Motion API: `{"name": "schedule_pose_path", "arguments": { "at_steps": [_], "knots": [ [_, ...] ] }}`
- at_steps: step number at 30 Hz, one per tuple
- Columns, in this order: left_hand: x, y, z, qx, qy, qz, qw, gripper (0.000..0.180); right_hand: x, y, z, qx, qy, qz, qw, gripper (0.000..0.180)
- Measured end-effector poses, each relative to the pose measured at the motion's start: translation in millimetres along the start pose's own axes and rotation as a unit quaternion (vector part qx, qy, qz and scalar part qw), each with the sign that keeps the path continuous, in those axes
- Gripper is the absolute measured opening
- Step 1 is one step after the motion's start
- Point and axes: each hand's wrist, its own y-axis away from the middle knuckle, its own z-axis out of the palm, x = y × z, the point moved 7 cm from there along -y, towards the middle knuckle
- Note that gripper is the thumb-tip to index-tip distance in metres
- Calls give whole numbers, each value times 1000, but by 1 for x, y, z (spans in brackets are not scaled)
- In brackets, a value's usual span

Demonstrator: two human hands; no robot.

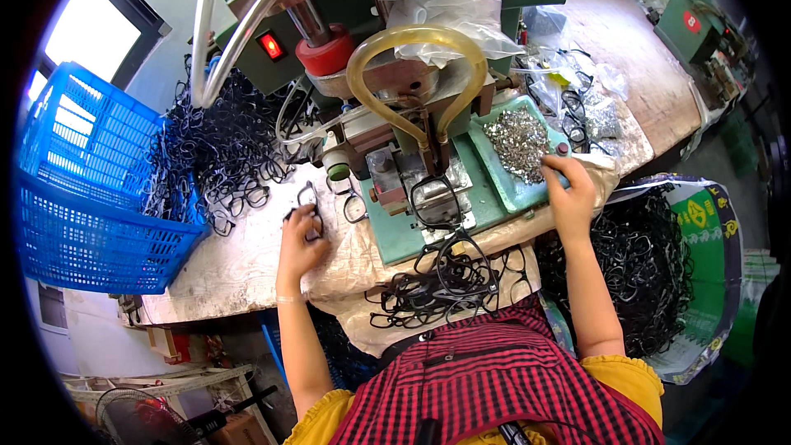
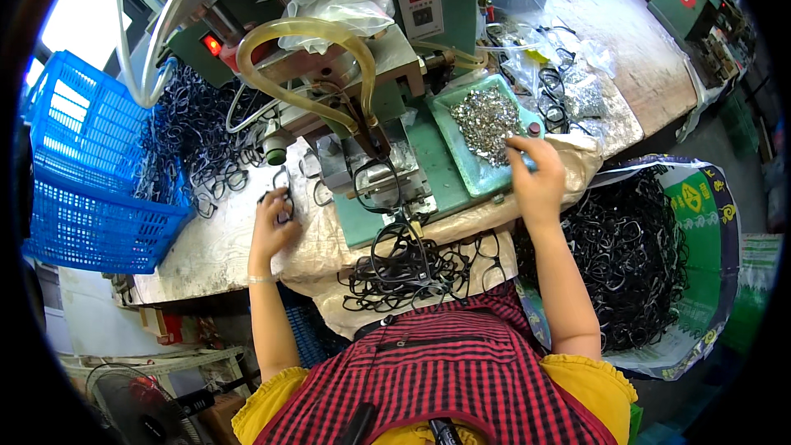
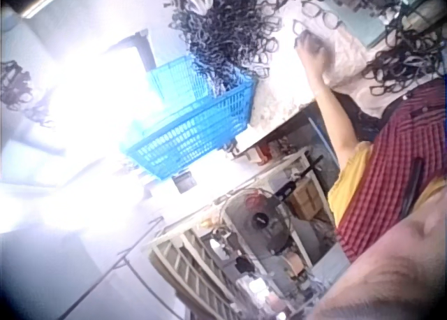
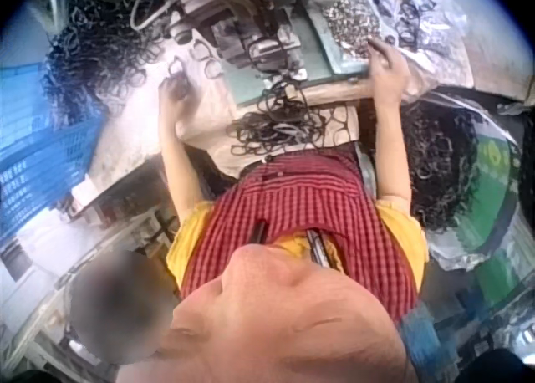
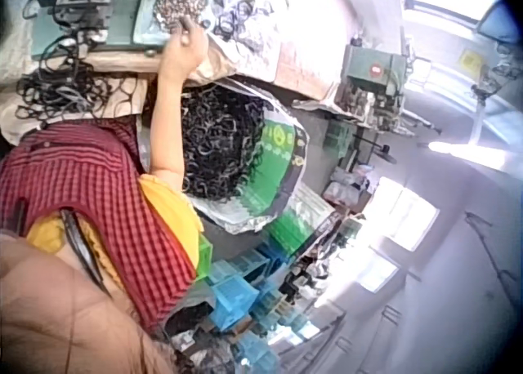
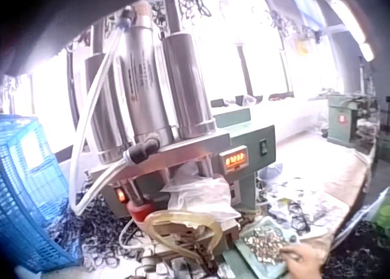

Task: The person assembles eyeglasses by inserting small metal components into the frames using a specialized machine. They pick up frames, place them in the machine, and then move the finished items to a pile.

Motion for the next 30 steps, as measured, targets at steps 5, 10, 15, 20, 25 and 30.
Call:
{"name": "schedule_pose_path", "arguments": {
  "at_steps": [5, 10, 15, 20, 25, 30],
  "knots": [
    [22, 41, -16, 75, 23, 22, 997, 14, -13, 12, -13, -16, -53, 49, 997, 17],
    [47, 15, -61, 231, 247, -19, 941, 35, -115, -18, 42, -124, -146, -123, 974, 14],
    [99, 20, -39, 242, 130, 40, 961, 33, -112, -17, 88, -113, -306, 19, 945, 38],
    [143, 31, -59, 296, 175, 65, 937, 35, -111, -9, 87, -106, -321, 58, 939, 46],
    [264, 38, -104, 291, 168, 263, 905, 43, -126, -10, 90, -148, -390, 60, 907, 52],
    [329, 50, -76, 71, -45, 431, 898, 43, -141, 0, 85, -147, -425, 105, 887, 51]
  ]
}}
